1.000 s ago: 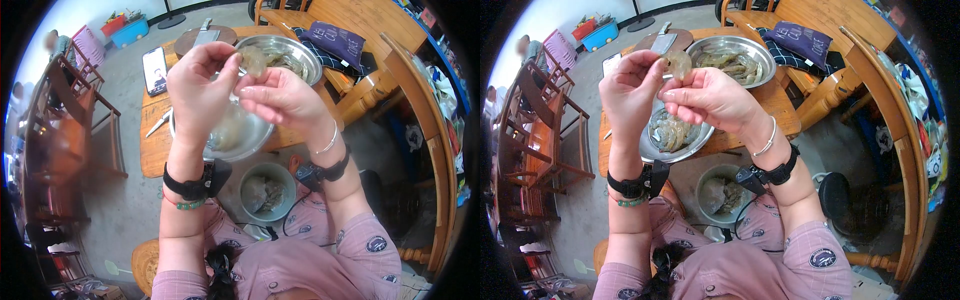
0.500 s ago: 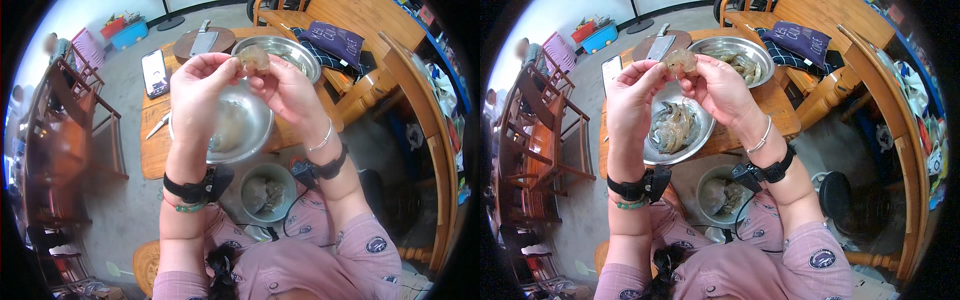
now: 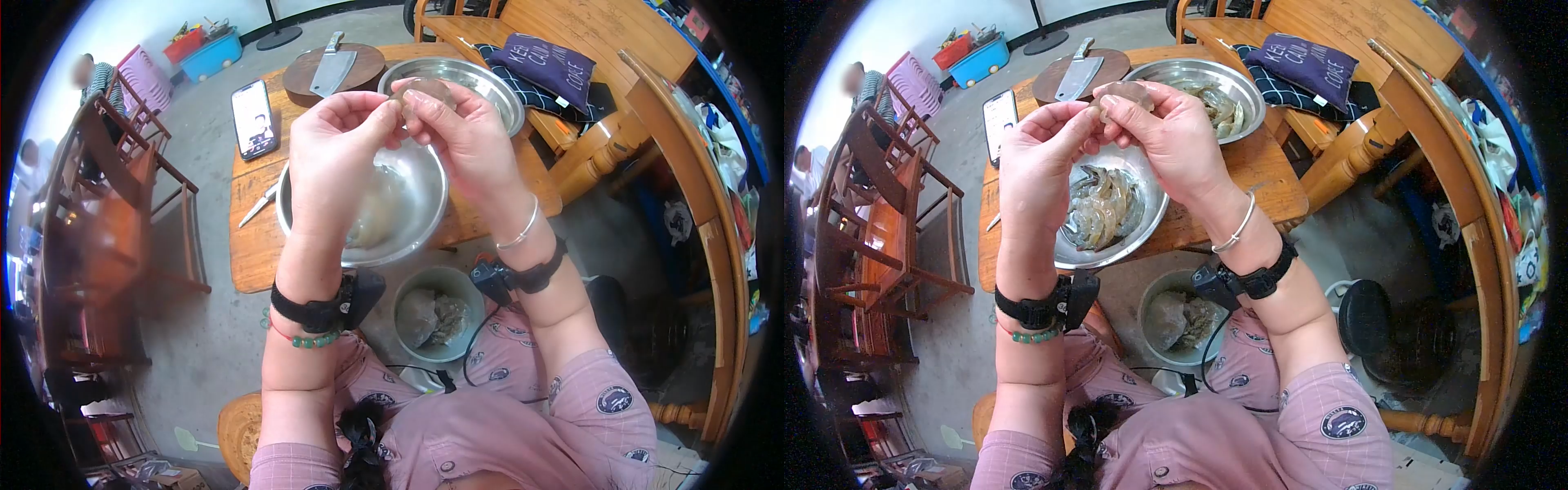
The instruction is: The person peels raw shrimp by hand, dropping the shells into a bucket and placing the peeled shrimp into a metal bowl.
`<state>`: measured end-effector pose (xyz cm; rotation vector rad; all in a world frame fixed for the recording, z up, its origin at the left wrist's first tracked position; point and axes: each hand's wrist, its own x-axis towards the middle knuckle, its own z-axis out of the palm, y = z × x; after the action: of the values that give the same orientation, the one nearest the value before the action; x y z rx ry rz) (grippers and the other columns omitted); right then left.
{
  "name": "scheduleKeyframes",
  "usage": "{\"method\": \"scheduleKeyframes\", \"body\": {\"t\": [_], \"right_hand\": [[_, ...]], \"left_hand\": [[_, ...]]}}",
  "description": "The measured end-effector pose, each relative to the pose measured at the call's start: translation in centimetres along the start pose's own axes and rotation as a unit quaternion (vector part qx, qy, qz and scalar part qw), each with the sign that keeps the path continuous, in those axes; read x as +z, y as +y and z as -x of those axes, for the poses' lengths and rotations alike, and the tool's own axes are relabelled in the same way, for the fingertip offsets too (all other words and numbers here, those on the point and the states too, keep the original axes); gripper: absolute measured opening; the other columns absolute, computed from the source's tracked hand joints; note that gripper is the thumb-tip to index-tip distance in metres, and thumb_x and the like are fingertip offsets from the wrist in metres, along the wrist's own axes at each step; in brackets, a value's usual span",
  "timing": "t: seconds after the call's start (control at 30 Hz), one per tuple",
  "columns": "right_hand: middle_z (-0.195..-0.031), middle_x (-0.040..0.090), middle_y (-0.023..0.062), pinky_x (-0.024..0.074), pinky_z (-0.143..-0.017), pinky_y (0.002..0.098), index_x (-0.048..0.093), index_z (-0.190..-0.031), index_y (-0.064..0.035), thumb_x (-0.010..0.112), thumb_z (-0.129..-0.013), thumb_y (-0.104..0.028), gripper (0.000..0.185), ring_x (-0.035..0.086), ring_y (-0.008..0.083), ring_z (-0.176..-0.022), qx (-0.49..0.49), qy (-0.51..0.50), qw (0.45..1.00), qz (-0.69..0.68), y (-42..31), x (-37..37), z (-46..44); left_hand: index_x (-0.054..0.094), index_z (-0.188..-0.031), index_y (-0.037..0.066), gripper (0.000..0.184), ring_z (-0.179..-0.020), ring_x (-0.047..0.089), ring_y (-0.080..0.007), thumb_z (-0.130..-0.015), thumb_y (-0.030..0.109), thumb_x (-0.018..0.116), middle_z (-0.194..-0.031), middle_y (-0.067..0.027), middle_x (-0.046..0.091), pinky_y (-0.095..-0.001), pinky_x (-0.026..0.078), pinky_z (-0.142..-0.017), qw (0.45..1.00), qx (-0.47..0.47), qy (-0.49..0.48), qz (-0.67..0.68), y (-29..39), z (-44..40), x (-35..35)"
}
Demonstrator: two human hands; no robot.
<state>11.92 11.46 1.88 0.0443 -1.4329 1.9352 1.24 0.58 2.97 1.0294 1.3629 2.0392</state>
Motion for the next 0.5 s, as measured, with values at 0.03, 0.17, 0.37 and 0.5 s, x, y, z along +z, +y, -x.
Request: {"method": "scheduleKeyframes", "body": {"t": [0.03,0.17,0.37,0.5], "right_hand": [[-0.08,0.065,0.0018,0.0459,-0.065,0.0192,0.066,-0.108,0.0022,0.062,-0.092,-0.011,0.021,0.055,0.0056,-0.069,-0.023,0.004,0.999,0.044,0.1,-0.1,0.0],[-0.078,0.065,0.0016,0.0461,-0.065,0.0194,0.067,-0.107,0.0019,0.062,-0.092,-0.011,0.02,0.056,0.0059,-0.068,-0.042,-0.009,0.997,0.061,0.5,-0.5,-0.1],[-0.074,0.063,0.0005,0.0455,-0.06,0.019,0.068,-0.105,0.0023,0.061,-0.093,-0.011,0.018,0.055,0.0061,-0.066,-0.043,-0.02,0.997,0.067,0.3,-0.5,0.0],[-0.072,0.062,0.0003,0.0451,-0.057,0.0193,0.068,-0.1,0.0019,0.061,-0.093,-0.01,0.015,0.055,0.0059,-0.063,-0.036,0.001,0.995,0.093,0.2,-0.4,0.1]], "left_hand": [[0.064,-0.099,-0.006,0.022,-0.071,0.062,-0.0126,-0.086,0.01,0.07,-0.082,-0.009,0.067,-0.0229,0.05,-0.065,1.0,-0.002,-0.01,-0.001,0.1,0.0,0.0],[0.068,-0.1,-0.008,0.019,-0.062,0.061,-0.0089,-0.087,0.007,0.065,-0.073,-0.007,0.068,-0.0213,0.05,-0.059,0.997,0.039,-0.003,-0.06,-0.3,0.1,0.2],[0.068,-0.103,-0.008,0.022,-0.057,0.057,-0.0073,-0.091,0.011,0.063,-0.067,-0.0049,0.064,-0.0206,0.047,-0.053,0.976,0.082,0.006,-0.204,0.6,0.8,0.7],[0.067,-0.104,-0.008,0.023,-0.056,0.057,-0.0074,-0.091,0.011,0.063,-0.066,-0.0053,0.064,-0.0205,0.047,-0.053,0.975,0.075,-0.008,-0.209,1.0,1.0,0.6]]}}
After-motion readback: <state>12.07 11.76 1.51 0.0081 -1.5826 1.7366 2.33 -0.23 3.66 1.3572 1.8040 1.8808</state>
